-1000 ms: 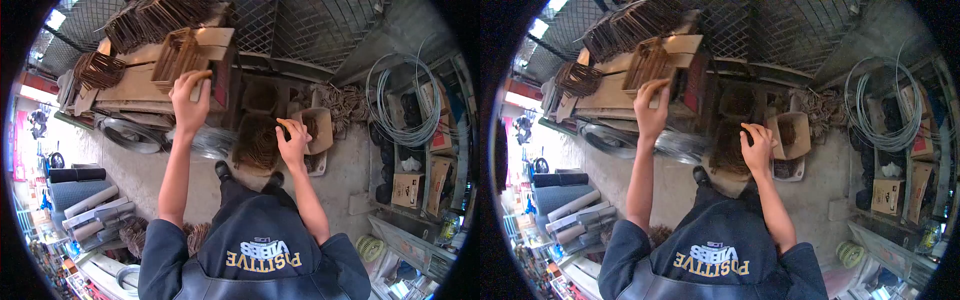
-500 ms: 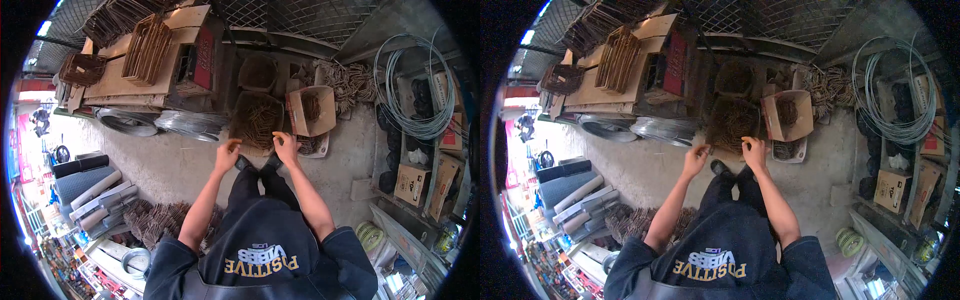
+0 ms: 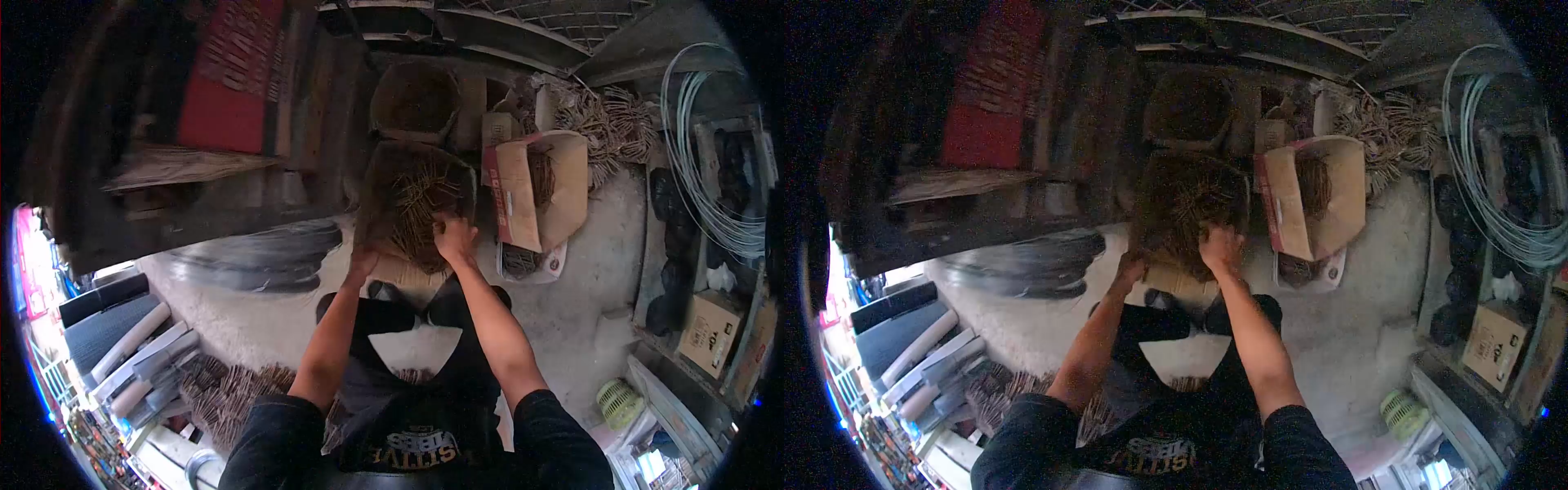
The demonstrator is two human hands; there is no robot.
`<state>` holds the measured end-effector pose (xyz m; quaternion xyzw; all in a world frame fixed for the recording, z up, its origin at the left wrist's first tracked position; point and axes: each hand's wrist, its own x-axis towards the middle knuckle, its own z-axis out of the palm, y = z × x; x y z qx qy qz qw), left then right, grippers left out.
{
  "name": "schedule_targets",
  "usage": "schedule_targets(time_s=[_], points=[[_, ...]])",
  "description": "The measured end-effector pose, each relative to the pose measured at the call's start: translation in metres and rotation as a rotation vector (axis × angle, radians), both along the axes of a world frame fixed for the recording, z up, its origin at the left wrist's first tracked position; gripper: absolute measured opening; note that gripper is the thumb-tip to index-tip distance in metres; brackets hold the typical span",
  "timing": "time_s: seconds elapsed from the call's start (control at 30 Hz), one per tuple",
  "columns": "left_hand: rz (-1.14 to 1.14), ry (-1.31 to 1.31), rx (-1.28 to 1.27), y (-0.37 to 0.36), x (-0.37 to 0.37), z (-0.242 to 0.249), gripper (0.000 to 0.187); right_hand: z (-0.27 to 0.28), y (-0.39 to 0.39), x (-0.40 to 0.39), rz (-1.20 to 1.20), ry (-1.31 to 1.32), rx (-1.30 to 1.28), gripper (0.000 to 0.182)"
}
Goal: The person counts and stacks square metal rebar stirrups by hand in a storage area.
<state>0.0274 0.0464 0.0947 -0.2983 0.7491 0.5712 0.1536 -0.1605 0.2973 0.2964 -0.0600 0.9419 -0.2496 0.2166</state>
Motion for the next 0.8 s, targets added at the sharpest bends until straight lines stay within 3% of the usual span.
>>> schedule_targets(time_s=[0.03,0.13,0.37,0.47,0.63,0.8], points=[[0.049,0.057,0.095,-0.012,0.001,-0.059,0.035,-0.032,-0.008,-0.008,0.020,0.058,-0.010,0.027],[0.157,-0.106,-0.006,-0.008,-0.051,-0.076,0.035,-0.116,-0.031,-0.033,0.120,0.109,-0.072,0.031],[0.379,-0.190,0.067,0.006,-0.096,-0.155,0.034,-0.205,-0.077,-0.046,0.210,0.131,0.135,0.045],[0.459,-0.185,0.099,0.008,-0.103,-0.172,0.034,-0.214,-0.085,-0.043,0.279,0.193,0.256,0.048],[0.580,-0.182,0.111,0.010,-0.104,-0.174,0.033,-0.189,-0.082,-0.050,0.148,0.105,0.027,0.037],[0.712,-0.130,0.044,0.008,-0.081,-0.169,0.033,-0.149,-0.062,-0.039,0.095,0.263,-0.088,0.030]])
